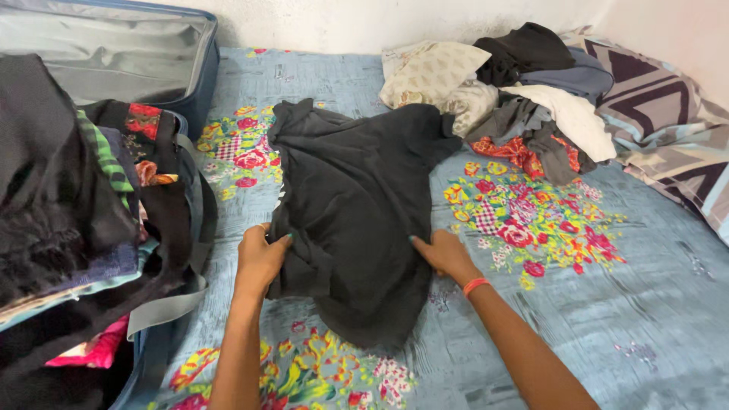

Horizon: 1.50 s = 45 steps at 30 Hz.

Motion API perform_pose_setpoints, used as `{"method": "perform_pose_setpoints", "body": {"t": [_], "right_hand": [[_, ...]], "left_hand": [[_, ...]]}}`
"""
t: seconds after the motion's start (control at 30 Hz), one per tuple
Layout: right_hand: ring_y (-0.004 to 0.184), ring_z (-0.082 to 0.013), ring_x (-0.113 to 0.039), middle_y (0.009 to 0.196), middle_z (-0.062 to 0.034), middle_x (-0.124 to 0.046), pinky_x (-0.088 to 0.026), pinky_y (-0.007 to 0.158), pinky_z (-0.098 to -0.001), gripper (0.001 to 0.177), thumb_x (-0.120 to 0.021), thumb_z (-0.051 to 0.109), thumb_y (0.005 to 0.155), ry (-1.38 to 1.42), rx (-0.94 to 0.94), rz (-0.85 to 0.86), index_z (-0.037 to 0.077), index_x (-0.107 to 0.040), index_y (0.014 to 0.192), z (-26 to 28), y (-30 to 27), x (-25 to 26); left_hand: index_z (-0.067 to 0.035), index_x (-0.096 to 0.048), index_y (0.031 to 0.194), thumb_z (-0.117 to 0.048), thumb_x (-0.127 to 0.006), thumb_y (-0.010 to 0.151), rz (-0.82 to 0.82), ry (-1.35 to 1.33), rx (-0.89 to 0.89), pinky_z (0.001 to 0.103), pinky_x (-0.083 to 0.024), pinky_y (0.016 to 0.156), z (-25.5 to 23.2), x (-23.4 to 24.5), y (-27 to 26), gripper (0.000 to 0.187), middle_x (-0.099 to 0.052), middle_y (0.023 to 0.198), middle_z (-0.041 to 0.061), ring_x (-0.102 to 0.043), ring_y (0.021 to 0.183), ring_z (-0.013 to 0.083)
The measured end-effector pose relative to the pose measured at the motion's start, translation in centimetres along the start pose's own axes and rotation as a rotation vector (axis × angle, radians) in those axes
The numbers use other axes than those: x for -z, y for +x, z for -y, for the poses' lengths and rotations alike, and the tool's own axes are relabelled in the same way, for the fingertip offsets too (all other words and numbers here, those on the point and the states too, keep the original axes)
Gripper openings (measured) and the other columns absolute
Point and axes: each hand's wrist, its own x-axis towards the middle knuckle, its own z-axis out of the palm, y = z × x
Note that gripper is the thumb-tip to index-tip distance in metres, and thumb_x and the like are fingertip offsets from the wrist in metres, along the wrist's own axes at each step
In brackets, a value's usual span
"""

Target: The person smooths a black shirt on a bed, folds the sleeves and sides toward the center, then folds the bottom up to form a rectangle and places it in an open suitcase. They then take a pair of grey trousers, fold them in half lengthwise, then fold the legs upward into a square and place them in the suitcase.

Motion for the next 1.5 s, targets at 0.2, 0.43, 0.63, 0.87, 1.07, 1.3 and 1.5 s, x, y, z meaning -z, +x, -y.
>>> {"method": "perform_pose_setpoints", "body": {"t": [0.2, 0.43, 0.63, 0.87, 1.07, 1.3, 1.5], "right_hand": [[0.067, -0.0225, -0.074, 0.082, -0.0115, -0.074, -0.059, 0.061, -0.0359, 0.034, -0.074, 0.035, 0.090, 0.624, 0.045, 0.503, 0.002, -0.067, 0.089, 1.7, -5.0, 4.8], [0.065, -0.0124, -0.066, 0.087, -0.0013, -0.076, -0.052, 0.057, -0.0289, 0.021, -0.066, 0.029, 0.092, 1.033, 0.026, 0.471, 0.011, -0.069, 0.102, -1.6, -3.6, 12.6], [0.089, -0.0172, -0.057, 0.102, -0.0053, -0.057, -0.046, 0.078, -0.0349, 0.028, -0.074, 0.014, 0.095, 1.204, 0.420, 0.184, 0.002, -0.060, 0.116, 0.4, -8.1, 21.5], [0.115, -0.0177, -0.068, 0.129, -0.0045, -0.068, -0.056, 0.101, -0.0355, 0.046, -0.070, 0.012, 0.092, 1.543, 0.655, 0.086, 0.013, -0.056, 0.137, 6.3, -8.6, 28.5], [0.082, -0.0176, -0.067, 0.104, -0.0044, -0.069, -0.056, 0.067, -0.0380, 0.021, -0.058, 0.010, 0.101, 1.224, 0.163, 0.227, 0.010, -0.065, 0.121, 9.0, 13.8, 23.0], [0.126, -0.0287, -0.067, 0.140, -0.0131, -0.064, -0.054, 0.108, -0.0434, 0.041, -0.038, -0.005, 0.105, 1.621, 0.928, -0.035, 0.006, -0.053, 0.141, 15.1, 8.3, 34.5], [0.104, -0.0181, -0.070, 0.121, -0.0067, -0.070, -0.059, 0.085, -0.0335, 0.036, -0.052, 0.001, 0.098, 1.335, 0.383, -0.010, 0.006, -0.061, 0.132, 5.6, -1.6, 34.2]], "left_hand": [[0.002, -0.070, 0.108, -0.027, -0.060, 0.095, -0.098, 0.491, 0.003, 0.058, -0.050, 0.088, 1.3, 2.0, -1.4, 0.034, -0.068, 0.106, 0.033, -0.064, 0.102, 0.0531], [0.002, -0.073, 0.103, -0.033, -0.063, 0.102, -0.112, 0.273, -0.068, 0.049, -0.053, 0.084, 1.3, 7.4, -1.7, 0.036, -0.071, 0.099, 0.031, -0.068, 0.101, 0.0468], [-0.004, -0.070, 0.095, -0.021, -0.062, 0.107, 0.220, -0.832, -0.117, 0.029, -0.048, 0.061, -11.3, 13.0, -5.5, 0.022, -0.071, 0.087, 0.005, -0.061, 0.068, 0.0118], [-0.005, -0.068, 0.101, -0.017, -0.057, 0.104, 0.037, -0.810, -0.304, 0.030, -0.053, 0.069, -17.7, 14.9, -2.5, 0.017, -0.073, 0.093, 0.006, -0.067, 0.077, 0.0158], [-0.003, -0.062, 0.107, -0.008, -0.058, 0.103, 0.042, -0.611, -0.135, 0.035, -0.051, 0.074, -13.9, 5.3, 18.0, 0.008, -0.064, 0.096, 0.005, -0.058, 0.085, 0.0162], [-0.002, -0.067, 0.113, -0.008, -0.049, 0.112, 0.219, -0.973, -0.731, 0.034, -0.059, 0.084, -26.7, 13.3, 16.5, 0.019, -0.073, 0.107, 0.008, -0.069, 0.092, 0.0184], [-0.002, -0.067, 0.101, -0.008, -0.052, 0.102, 0.123, -0.690, -0.148, 0.034, -0.062, 0.065, -24.6, 14.1, 5.0, 0.017, -0.072, 0.092, 0.010, -0.072, 0.075, 0.0188]]}}
